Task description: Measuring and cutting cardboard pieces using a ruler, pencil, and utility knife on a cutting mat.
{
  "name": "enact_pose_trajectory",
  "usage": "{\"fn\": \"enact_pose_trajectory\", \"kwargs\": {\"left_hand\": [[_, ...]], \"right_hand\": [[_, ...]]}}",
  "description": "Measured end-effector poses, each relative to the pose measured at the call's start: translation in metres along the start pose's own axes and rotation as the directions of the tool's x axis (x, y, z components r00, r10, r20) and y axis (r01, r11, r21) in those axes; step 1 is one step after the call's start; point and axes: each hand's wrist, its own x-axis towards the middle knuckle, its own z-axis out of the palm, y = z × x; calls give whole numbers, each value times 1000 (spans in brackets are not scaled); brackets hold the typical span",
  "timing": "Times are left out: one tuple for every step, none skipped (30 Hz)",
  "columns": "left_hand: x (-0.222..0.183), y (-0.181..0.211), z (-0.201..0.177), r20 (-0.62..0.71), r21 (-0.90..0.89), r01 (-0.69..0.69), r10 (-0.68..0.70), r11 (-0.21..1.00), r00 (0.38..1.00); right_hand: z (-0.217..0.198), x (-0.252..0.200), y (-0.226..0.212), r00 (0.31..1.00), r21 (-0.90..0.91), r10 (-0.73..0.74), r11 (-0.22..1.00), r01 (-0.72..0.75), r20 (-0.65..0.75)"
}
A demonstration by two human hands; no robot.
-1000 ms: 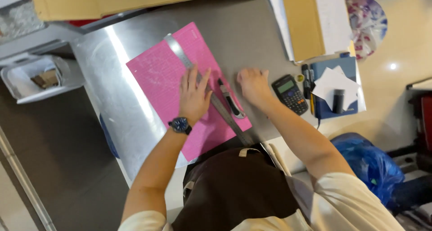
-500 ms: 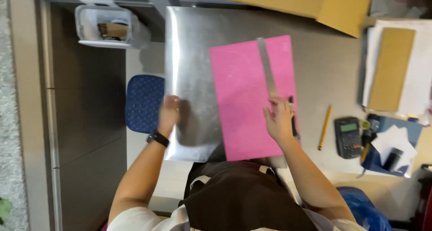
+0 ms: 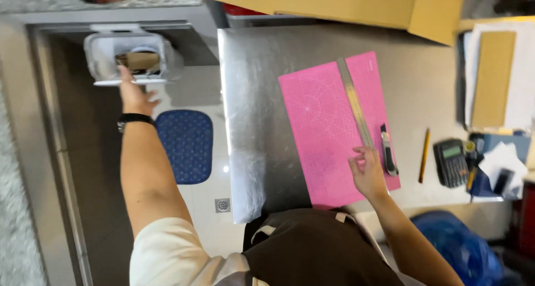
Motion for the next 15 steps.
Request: {"fn": "enact_pose_trajectory", "kwargs": {"left_hand": [[44,-23,-16,17,10,15,-15,1000,1000],[88,-42,-28,-78,212,-202,222,956,972],[132,-62,-40,-118,417,-378,462,826,879],[96,-71,-20,-101,415,-384,461,825,882],[59,-80,-2,-61,590,-382,511,712,858],[22,-87,15,-9,740,-368,555,564,832],[6,-98,33,10,738,-380,554,557,833],[-10,-110,49,79,757,-474,657,449,750],[-28,-123,65,151,763,-555,744,330,650],[-36,-128,91,169,758,-566,742,323,649],[-47,-135,116,250,675,-697,814,241,524],[-57,-140,142,309,575,-805,873,146,378],[-71,-143,174,322,564,-814,871,139,372],[-86,-145,205,359,391,-799,723,457,590],[-102,-148,236,447,218,-644,512,733,734]], "right_hand": [[-2,-6,2,1000,-10,20,1000,-20,-10],[-5,-5,5,999,-17,41,999,-41,-29],[-8,-5,8,997,-24,61,998,-62,-48],[-8,-6,10,996,-27,70,997,-71,-63],[-8,-6,12,991,-14,119,993,-119,-54],[-7,-8,15,984,1,170,985,-170,-47],[-4,-10,17,981,3,181,983,-181,-62],[0,-12,20,982,18,176,984,-176,-60],[4,-15,22,983,32,171,985,-169,-59],[8,-19,25,980,35,184,983,-181,-73],[11,-24,28,986,4,136,991,-137,-94],[16,-26,31,990,-28,84,996,-88,-115],[15,-32,31,987,-25,92,995,-96,-129],[15,-37,31,989,-134,29,990,-48,-142],[14,-42,31,988,-243,-35,970,-2,-148]]}}
